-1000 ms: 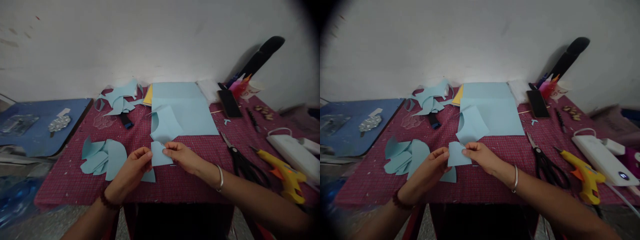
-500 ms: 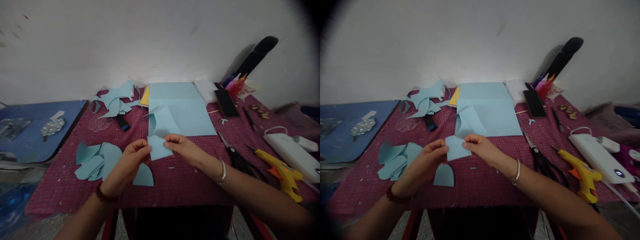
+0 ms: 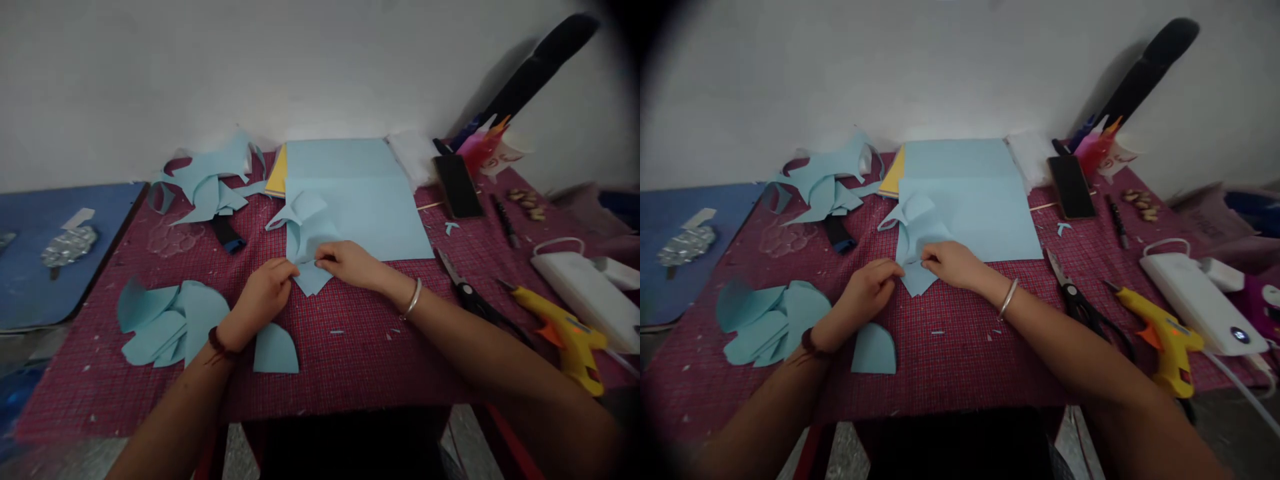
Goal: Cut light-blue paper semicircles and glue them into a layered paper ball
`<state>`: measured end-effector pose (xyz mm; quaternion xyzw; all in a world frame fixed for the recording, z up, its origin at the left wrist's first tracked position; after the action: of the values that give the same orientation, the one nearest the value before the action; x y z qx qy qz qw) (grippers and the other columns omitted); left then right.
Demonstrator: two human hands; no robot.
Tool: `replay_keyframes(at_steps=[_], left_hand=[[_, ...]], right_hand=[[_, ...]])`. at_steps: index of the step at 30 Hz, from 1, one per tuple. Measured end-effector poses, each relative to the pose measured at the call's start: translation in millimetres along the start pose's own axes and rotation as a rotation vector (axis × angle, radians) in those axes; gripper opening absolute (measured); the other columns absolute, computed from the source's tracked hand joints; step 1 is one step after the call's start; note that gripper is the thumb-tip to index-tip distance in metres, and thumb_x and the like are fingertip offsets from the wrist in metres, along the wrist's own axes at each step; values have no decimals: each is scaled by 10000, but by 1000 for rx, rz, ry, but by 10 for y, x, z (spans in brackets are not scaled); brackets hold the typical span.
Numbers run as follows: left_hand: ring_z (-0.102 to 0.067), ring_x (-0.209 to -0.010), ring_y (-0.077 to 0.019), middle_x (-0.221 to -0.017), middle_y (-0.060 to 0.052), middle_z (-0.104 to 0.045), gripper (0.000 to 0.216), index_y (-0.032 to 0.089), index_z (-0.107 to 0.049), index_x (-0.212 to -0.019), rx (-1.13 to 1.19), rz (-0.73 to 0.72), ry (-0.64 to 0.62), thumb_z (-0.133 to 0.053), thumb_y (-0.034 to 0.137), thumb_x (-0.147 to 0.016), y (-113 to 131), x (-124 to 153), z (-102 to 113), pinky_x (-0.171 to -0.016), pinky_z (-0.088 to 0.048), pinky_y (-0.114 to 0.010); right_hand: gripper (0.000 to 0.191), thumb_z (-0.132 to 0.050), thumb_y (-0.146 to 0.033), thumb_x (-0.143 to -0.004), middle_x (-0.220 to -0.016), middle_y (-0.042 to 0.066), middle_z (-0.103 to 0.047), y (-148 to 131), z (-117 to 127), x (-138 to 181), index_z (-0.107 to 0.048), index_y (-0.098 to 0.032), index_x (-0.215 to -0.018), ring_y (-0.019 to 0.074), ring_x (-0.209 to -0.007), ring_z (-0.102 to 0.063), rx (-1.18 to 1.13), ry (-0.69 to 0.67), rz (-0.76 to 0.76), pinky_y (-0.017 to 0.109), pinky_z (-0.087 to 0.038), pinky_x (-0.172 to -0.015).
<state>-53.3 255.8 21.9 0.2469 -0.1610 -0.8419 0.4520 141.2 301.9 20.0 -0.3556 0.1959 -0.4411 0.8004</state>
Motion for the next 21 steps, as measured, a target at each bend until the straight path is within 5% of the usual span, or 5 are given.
replay_keyframes(at_steps=[7, 14, 21], left_hand=[[-622, -806, -167, -835, -37, -654, 192, 172, -625, -858, 114, 91, 138, -476, 56, -824, -53, -23, 38, -749, -506, -320], [-637, -947, -196, -954, -56, -713, 240, 175, -680, -929, 41, 9, 43, -475, 70, -859, -104, 1, 78, -888, -505, -392], [-648, -944, -200, -984, -69, -715, 202, 167, -685, -972, 34, 97, 47, -506, 135, -883, -167, 20, 162, -883, -525, -398]], right_hand=[[124, -515, -236, -897, -735, 24, -632, -102, -165, 72, -584, -189, -805, 167, -685, -524, 234, 177, -24, 319, -311, -672], [127, -541, -233, -915, -734, 5, -645, -100, -201, 118, -592, -189, -807, 171, -729, -565, 264, 183, 17, 320, -314, -737], [114, -550, -206, -912, -740, 3, -637, -74, -162, 114, -589, -194, -806, 175, -734, -552, 221, 146, 45, 316, -318, -731]])
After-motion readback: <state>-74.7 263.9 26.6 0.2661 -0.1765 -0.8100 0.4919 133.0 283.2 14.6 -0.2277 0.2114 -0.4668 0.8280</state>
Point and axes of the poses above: each hand's wrist, its own x-axis away from the middle knuckle, its own z-axis out of the back of the hand, y = z × x, the point moved 2 cm from there along -x, towards the middle knuckle
